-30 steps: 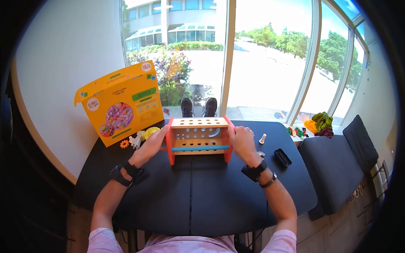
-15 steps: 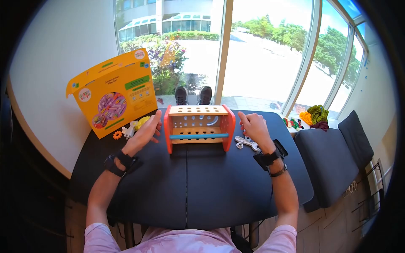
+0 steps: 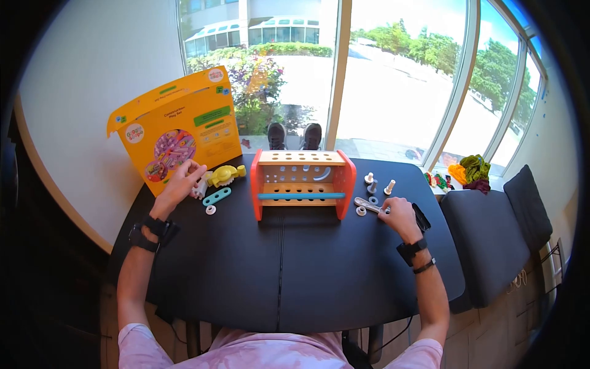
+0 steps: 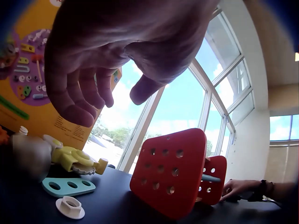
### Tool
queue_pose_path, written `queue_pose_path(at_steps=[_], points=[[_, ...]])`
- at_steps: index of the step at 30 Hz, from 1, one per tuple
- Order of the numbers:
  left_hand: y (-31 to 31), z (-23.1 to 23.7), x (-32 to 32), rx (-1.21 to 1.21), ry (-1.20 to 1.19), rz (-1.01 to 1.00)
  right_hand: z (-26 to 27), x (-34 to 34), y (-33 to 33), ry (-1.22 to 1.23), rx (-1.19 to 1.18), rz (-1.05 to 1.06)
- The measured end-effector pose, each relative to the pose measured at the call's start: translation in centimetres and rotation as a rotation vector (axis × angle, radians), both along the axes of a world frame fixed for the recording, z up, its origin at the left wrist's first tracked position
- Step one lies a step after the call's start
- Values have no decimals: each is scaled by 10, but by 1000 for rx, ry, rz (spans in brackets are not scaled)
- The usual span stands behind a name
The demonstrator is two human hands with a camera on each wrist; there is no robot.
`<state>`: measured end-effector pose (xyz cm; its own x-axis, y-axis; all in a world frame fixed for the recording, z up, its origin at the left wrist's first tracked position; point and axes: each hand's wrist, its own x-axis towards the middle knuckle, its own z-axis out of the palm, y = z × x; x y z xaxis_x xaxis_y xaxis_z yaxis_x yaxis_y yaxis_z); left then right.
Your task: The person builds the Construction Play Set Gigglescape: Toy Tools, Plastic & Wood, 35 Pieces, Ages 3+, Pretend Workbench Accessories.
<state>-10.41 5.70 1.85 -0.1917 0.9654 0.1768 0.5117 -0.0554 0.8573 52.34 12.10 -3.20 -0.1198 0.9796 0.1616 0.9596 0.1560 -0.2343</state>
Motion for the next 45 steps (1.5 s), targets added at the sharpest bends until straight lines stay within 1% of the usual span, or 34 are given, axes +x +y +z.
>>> queue_pose_path(at_steps=[1,2,5,8,11,12,14,17,18,21,22,25,27,28,30,31,34,36,39,40,42,43,45], points=[[-1,-1,-3,28,44,2,1,-1,-2,0,1,-12],[-1,-2,-6,56,87,3,-1,-3,-2,-12,52,-26],[-9,1,-5,36,270,21,-8,-3,-1,1,126,26],[-4,-16,-12,100,486,-23,-8,-4,2,-6,49,20],[-9,-21,-11,-78,618,-86,-8,-2,4,-45,30,46],[-11,-24,-9,-140,672,-66,-8,-1,4,-37,52,54],[-19,-28,-1,-127,720,-50,-8,1,4,-22,97,70],[-25,-34,7,-139,731,-19,7,1,0,219,123,113],[-27,-36,9,-149,724,-10,18,1,-6,305,-5,94],[-20,-55,-2,-123,737,-23,48,-9,-27,722,-288,80],[-20,-54,0,-132,724,-25,53,-6,-28,814,-378,141],[-22,-49,5,-150,685,-26,58,-15,-42,1270,-400,155],[-26,-42,11,-153,662,-30,70,-27,-50,1391,-455,211],[-26,-42,12,-108,653,-43,74,-29,-52,1453,-482,237],[-25,-43,14,-19,632,-77,65,-27,-46,1292,-416,321],[-26,-39,19,14,607,-76,62,-26,-44,1211,-383,359],[-40,-15,42,104,500,-85,84,-55,-64,1310,-428,374],[-50,6,62,151,395,-112,84,-61,-65,1268,-454,458],[-60,23,82,139,106,-257,79,-76,-69,1149,-446,527],[-61,24,85,98,-51,-329,77,-82,-71,1099,-434,540],[-62,24,89,17,-367,-468,76,-99,-81,1093,-394,588],[-63,24,92,-14,-425,-516,77,-109,-87,1089,-373,613],[-65,24,98,-78,-539,-616,83,-128,-101,996,-263,649]])
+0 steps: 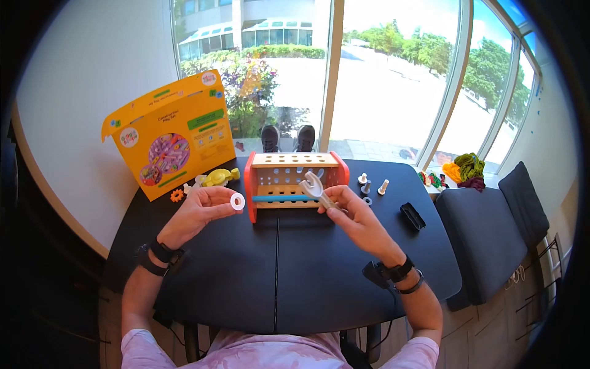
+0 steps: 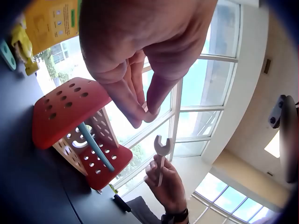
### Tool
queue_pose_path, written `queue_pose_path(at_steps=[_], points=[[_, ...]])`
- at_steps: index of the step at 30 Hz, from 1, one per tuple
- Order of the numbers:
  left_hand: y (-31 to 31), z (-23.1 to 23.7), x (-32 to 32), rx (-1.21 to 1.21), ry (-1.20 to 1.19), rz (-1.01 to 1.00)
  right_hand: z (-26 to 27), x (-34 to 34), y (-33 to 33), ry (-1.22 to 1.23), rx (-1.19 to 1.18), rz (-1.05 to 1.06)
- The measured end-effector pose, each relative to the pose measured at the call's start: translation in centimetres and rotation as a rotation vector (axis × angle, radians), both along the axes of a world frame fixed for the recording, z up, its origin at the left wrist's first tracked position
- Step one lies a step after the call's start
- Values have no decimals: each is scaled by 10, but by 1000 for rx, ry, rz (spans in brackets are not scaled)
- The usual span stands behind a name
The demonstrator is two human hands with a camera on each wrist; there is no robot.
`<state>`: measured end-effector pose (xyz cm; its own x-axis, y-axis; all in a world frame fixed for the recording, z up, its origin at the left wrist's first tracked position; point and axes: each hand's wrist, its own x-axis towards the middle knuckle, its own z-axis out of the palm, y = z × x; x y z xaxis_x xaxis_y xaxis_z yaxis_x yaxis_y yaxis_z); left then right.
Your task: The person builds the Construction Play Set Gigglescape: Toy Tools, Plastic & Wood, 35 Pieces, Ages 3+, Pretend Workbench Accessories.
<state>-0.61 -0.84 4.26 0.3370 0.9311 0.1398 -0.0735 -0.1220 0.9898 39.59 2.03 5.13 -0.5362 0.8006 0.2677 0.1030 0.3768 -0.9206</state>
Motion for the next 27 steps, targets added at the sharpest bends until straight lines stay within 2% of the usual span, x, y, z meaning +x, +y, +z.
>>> queue_pose_path(at_steps=[2,3,6,10,15,22,27], points=[[-2,-2,5,-20,-52,-67,4,-15,-11,-47,133,-8],[-3,-3,8,-31,-77,-100,12,-20,-18,-163,147,-48],[-5,-5,16,-72,-105,-101,9,-37,-20,-203,607,12],[-2,-9,21,34,-89,-67,9,-47,-27,-240,578,33],[-4,-9,23,46,26,57,1,-50,-23,-243,710,-40],[-9,-7,27,-3,-19,11,-8,-57,-20,-265,808,-80],[-10,-8,28,-1,-12,12,-11,-56,-21,-307,777,-64]])
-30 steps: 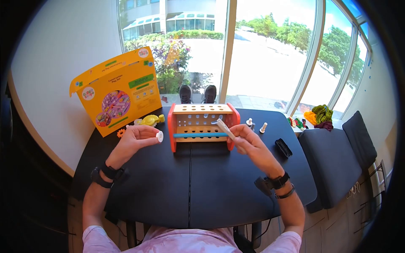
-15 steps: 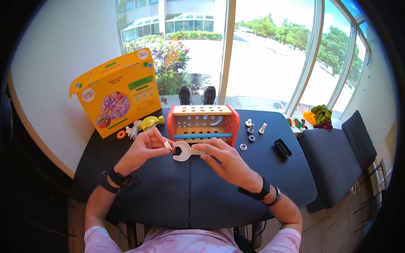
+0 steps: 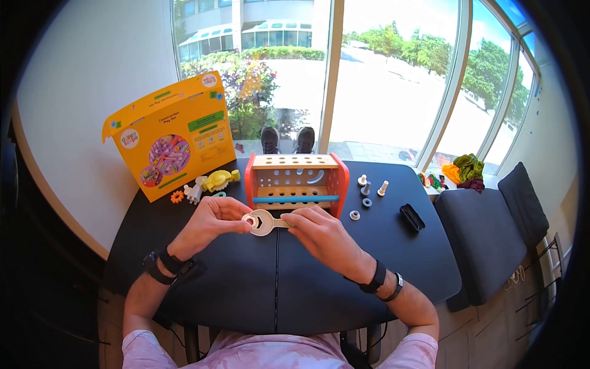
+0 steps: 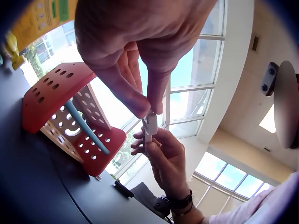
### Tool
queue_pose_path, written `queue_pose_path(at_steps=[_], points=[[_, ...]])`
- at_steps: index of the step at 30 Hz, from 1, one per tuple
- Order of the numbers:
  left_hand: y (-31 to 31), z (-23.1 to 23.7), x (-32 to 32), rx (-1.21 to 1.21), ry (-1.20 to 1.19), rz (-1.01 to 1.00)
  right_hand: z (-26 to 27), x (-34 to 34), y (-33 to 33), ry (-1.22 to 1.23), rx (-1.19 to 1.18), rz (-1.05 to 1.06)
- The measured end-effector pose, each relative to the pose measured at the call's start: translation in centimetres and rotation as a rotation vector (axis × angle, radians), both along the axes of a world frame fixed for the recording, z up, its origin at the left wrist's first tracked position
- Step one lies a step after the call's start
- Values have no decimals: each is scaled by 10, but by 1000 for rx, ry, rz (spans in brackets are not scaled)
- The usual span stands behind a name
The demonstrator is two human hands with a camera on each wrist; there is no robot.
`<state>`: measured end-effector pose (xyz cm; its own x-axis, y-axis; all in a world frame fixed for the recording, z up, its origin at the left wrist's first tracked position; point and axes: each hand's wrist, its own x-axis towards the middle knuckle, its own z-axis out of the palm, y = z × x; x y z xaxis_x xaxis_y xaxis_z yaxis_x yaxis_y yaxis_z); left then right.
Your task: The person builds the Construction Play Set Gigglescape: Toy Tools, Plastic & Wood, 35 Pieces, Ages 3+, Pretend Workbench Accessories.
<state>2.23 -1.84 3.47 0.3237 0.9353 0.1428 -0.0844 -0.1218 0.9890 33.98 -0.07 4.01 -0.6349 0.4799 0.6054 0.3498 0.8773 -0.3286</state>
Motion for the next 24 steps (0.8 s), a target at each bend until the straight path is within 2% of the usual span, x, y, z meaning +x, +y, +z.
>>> queue_pose_path(at_steps=[9,12,13,16,20,24], points=[[-7,3,3,-114,24,-93,-5,1,0,-54,-22,29],[-7,7,4,-253,-211,-86,-8,1,0,-17,-138,43],[-7,5,3,-227,-196,-89,-10,1,1,2,-188,51],[-4,-1,2,-174,-159,-84,-19,1,4,-43,-357,83],[3,-13,2,-159,-113,-40,-43,-3,7,79,-918,226],[8,-23,2,-138,-76,-11,-46,-11,4,146,-1306,298]])
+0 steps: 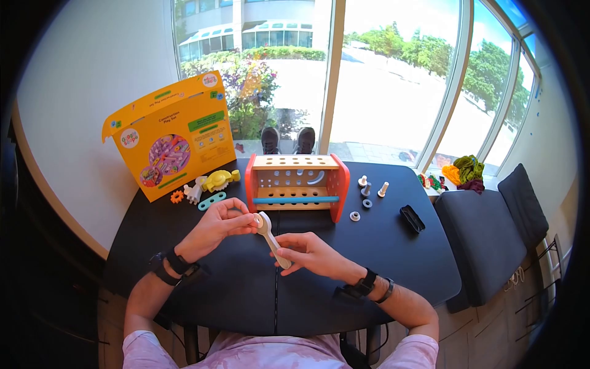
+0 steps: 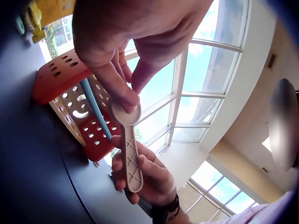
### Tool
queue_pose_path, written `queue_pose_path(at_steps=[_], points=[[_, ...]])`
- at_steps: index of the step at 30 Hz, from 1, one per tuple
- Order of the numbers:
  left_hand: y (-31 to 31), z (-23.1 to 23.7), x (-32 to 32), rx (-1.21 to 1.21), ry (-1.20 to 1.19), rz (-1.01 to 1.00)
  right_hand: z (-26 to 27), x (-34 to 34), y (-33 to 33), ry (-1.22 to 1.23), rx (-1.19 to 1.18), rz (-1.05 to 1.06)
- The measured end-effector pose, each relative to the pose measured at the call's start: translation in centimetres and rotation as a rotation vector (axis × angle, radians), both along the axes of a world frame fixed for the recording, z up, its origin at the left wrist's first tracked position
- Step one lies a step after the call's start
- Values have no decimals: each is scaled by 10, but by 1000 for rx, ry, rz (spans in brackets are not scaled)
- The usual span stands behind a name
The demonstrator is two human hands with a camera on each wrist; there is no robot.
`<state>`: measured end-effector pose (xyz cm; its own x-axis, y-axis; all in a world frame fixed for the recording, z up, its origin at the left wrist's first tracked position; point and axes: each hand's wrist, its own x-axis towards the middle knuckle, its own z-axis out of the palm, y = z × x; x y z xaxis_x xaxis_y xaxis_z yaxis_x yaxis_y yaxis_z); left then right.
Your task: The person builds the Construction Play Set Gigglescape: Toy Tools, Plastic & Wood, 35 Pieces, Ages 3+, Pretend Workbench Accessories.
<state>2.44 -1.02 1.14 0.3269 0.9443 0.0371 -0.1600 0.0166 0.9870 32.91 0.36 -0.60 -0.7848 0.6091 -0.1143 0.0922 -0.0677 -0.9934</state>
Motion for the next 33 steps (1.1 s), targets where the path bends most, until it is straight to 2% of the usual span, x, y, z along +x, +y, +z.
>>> queue_pose_path(at_steps=[5,9,12,17,21,24,27,28,31,33], points=[[2,-5,-1,-21,-3,44,2,-6,-5,55,-259,5],[3,-1,-10,-21,30,103,-7,-10,-2,82,-311,-36],[7,5,-29,-5,120,213,-16,-10,2,96,-318,-84],[29,9,-99,127,212,550,-24,-11,14,75,-319,-140],[65,-17,-182,223,430,728,-30,-14,27,70,-322,-170],[87,-48,-224,433,862,705,-33,-20,37,61,-322,-189],[103,-81,-235,578,1322,774,-35,-25,46,70,-318,-202],[109,-82,-233,471,1325,774,-35,-28,47,79,-313,-205],[119,-91,-229,380,1348,761,-34,-33,52,78,-309,-216],[125,-104,-234,478,1282,827,-33,-35,55,74,-311,-223]])
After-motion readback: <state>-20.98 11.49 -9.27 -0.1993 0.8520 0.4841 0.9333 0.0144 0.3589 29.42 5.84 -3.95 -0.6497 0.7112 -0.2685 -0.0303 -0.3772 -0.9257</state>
